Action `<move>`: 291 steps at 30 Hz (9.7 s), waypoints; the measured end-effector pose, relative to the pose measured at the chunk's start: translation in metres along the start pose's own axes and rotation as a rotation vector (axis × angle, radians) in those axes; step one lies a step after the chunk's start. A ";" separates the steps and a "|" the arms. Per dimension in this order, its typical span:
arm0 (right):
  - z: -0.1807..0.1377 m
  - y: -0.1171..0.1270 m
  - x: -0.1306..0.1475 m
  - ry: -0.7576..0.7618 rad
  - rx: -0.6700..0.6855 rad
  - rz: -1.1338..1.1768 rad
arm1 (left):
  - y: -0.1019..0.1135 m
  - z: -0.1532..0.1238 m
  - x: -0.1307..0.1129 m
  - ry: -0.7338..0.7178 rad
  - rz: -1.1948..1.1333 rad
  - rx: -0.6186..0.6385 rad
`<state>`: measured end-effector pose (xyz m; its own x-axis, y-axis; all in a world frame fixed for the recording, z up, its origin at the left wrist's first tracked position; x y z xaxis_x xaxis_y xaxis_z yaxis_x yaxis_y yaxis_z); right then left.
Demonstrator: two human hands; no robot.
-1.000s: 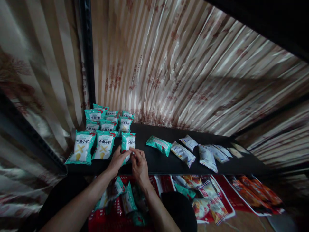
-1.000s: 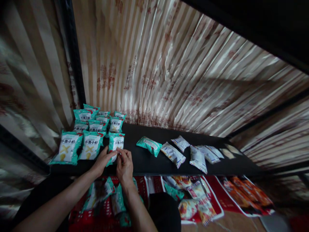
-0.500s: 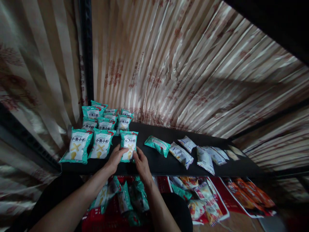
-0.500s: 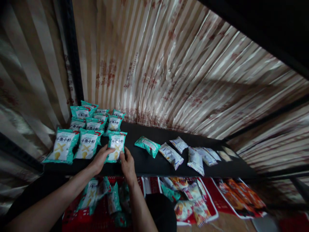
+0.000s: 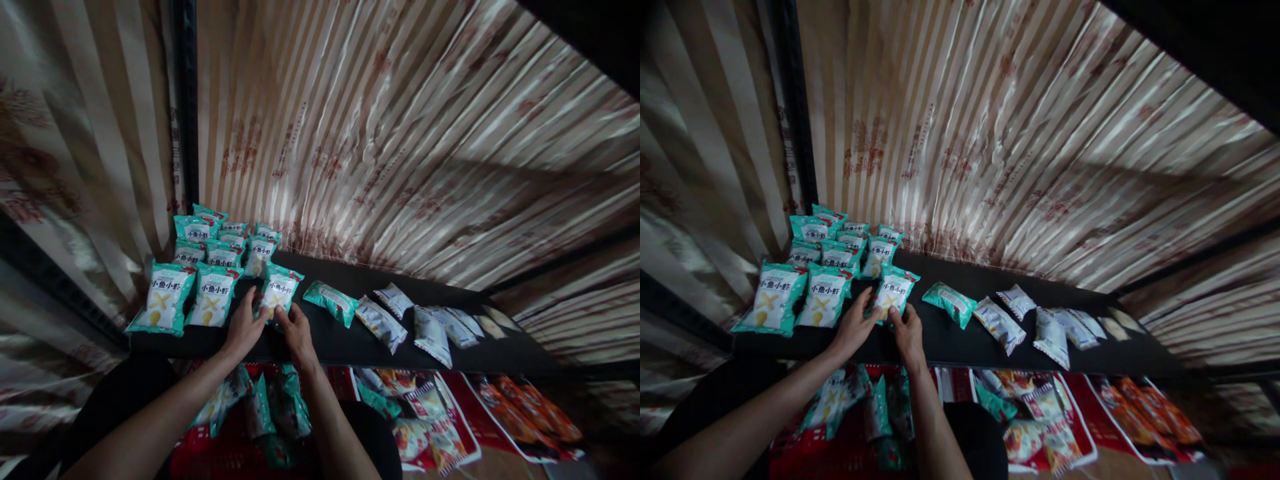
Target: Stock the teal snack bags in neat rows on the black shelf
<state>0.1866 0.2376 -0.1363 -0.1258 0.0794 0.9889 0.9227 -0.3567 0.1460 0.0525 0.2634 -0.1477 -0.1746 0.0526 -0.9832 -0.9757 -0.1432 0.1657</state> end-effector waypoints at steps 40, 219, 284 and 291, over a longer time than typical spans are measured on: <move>0.043 -0.049 0.006 0.248 -0.034 -0.243 | -0.008 -0.019 -0.001 -0.413 0.343 -0.107; -0.155 0.033 -0.009 -0.078 -0.089 0.093 | 0.053 -0.156 -0.003 0.035 -0.073 0.078; -0.035 -0.012 0.007 0.220 -0.035 -0.351 | 0.042 -0.098 -0.002 -0.535 0.579 -0.038; -0.031 -0.018 0.008 0.263 -0.079 -0.368 | 0.042 -0.093 -0.001 -0.531 0.595 0.003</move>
<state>0.1581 0.2157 -0.1301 -0.5374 -0.0209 0.8431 0.7700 -0.4198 0.4804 0.0237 0.1655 -0.1472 -0.7052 0.4317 -0.5624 -0.6993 -0.2927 0.6522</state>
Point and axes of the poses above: each hand's wrist, its own z-axis towards the middle knuckle, its own y-axis out of the back of the hand, x = y × z, the point moved 3 cm from there along z, towards the middle knuckle, and after that the axes turned 7 degrees about -x, right-handed, at the moved point
